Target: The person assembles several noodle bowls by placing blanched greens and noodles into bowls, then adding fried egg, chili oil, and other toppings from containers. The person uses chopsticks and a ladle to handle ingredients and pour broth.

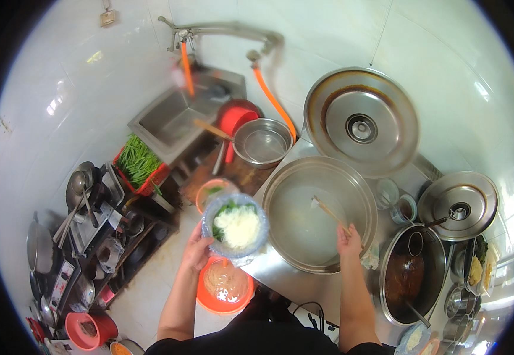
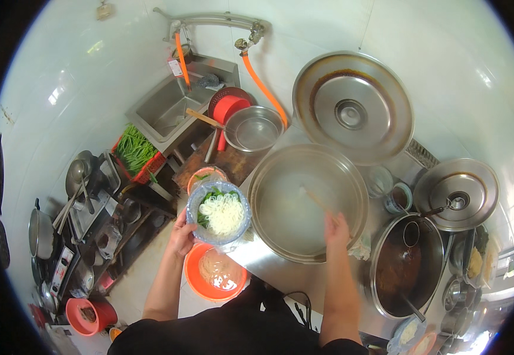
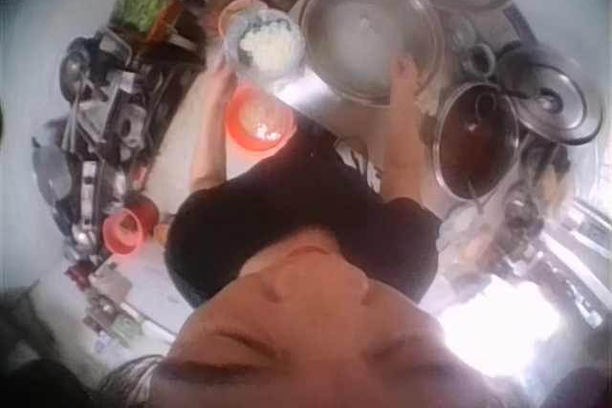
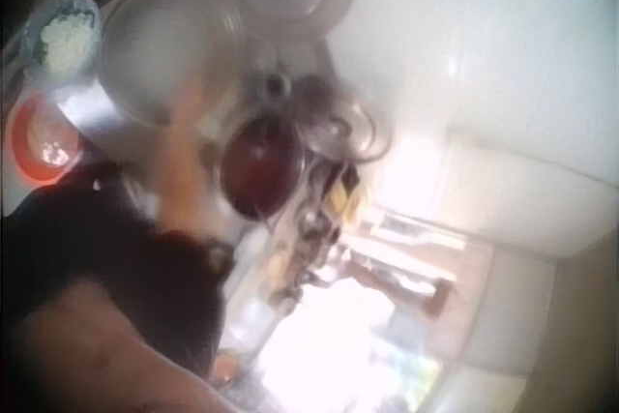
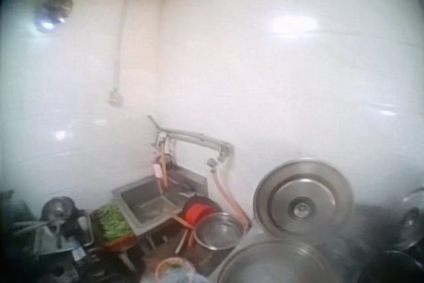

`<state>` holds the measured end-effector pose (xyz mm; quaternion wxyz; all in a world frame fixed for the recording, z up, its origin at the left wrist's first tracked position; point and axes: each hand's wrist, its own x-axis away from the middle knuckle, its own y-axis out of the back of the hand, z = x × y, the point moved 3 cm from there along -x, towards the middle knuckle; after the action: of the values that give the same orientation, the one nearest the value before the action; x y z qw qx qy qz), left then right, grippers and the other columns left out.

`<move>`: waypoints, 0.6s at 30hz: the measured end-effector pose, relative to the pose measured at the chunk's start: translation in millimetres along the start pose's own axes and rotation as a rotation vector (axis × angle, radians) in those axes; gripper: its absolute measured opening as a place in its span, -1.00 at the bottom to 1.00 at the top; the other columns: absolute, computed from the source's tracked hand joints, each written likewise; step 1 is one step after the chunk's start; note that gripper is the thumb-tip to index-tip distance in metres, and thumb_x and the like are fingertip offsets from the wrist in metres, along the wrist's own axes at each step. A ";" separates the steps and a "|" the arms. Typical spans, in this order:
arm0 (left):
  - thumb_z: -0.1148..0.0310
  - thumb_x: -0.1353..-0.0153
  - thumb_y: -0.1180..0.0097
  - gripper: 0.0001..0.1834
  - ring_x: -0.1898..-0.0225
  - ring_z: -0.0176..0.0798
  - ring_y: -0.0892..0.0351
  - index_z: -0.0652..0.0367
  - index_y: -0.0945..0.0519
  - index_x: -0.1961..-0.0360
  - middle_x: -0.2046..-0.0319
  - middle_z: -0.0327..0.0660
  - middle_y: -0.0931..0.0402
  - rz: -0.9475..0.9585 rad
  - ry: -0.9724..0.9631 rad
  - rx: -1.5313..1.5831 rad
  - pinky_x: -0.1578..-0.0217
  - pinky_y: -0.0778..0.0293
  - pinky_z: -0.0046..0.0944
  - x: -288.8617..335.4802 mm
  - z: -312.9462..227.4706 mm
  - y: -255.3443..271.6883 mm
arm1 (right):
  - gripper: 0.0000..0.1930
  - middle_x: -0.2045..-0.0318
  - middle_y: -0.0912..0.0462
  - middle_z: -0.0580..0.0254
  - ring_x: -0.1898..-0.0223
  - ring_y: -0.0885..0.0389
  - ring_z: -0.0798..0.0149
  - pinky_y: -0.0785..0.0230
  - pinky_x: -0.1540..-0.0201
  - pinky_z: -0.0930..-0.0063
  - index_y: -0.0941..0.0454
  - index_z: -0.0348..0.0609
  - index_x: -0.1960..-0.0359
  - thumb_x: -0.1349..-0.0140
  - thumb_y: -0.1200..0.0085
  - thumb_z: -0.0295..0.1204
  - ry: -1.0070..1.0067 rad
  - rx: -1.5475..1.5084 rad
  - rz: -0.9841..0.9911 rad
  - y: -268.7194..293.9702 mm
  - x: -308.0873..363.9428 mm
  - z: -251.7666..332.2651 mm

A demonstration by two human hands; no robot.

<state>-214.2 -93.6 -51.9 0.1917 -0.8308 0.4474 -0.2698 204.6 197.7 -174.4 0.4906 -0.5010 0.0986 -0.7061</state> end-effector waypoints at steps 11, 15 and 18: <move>0.69 -0.10 0.09 -0.18 0.10 -0.03 -0.73 -0.02 -0.26 -0.45 -0.13 -0.08 -0.52 0.064 -0.006 -0.065 0.43 -0.82 -0.12 -56.2 5.9 -68.4 | -0.66 0.15 -0.65 0.07 0.13 -0.70 0.06 -0.62 -0.01 0.17 -0.47 -0.28 -0.11 -0.38 -0.10 -0.39 0.399 0.209 0.294 -146.3 124.0 169.0; 0.67 -0.11 0.11 -0.17 0.08 0.01 -0.71 -0.01 -0.21 -0.48 -0.18 -0.05 -0.49 0.093 -0.046 0.008 0.44 -0.81 -0.11 -59.2 6.7 -82.8 | -0.67 0.18 -0.68 0.17 0.14 -0.68 0.22 -0.58 0.01 0.30 -0.52 -0.24 -0.11 -0.36 -0.12 -0.38 0.590 0.581 0.393 -150.5 113.0 167.5; 0.68 -0.13 0.12 -0.18 0.12 0.01 -0.73 0.03 -0.19 -0.48 -0.19 -0.03 -0.48 0.029 -0.058 0.043 0.47 -0.81 -0.11 -46.7 6.2 -75.0 | -0.75 0.17 -0.67 0.24 0.10 -0.62 0.34 -0.50 0.01 0.36 -0.64 -0.26 0.01 -0.36 -0.14 -0.41 0.758 1.017 0.459 -102.8 74.7 96.1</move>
<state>-183.6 -14.1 -27.6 0.2262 -0.8275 0.4478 -0.2521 219.6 223.7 -17.9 0.7345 0.1082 0.0233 -0.6696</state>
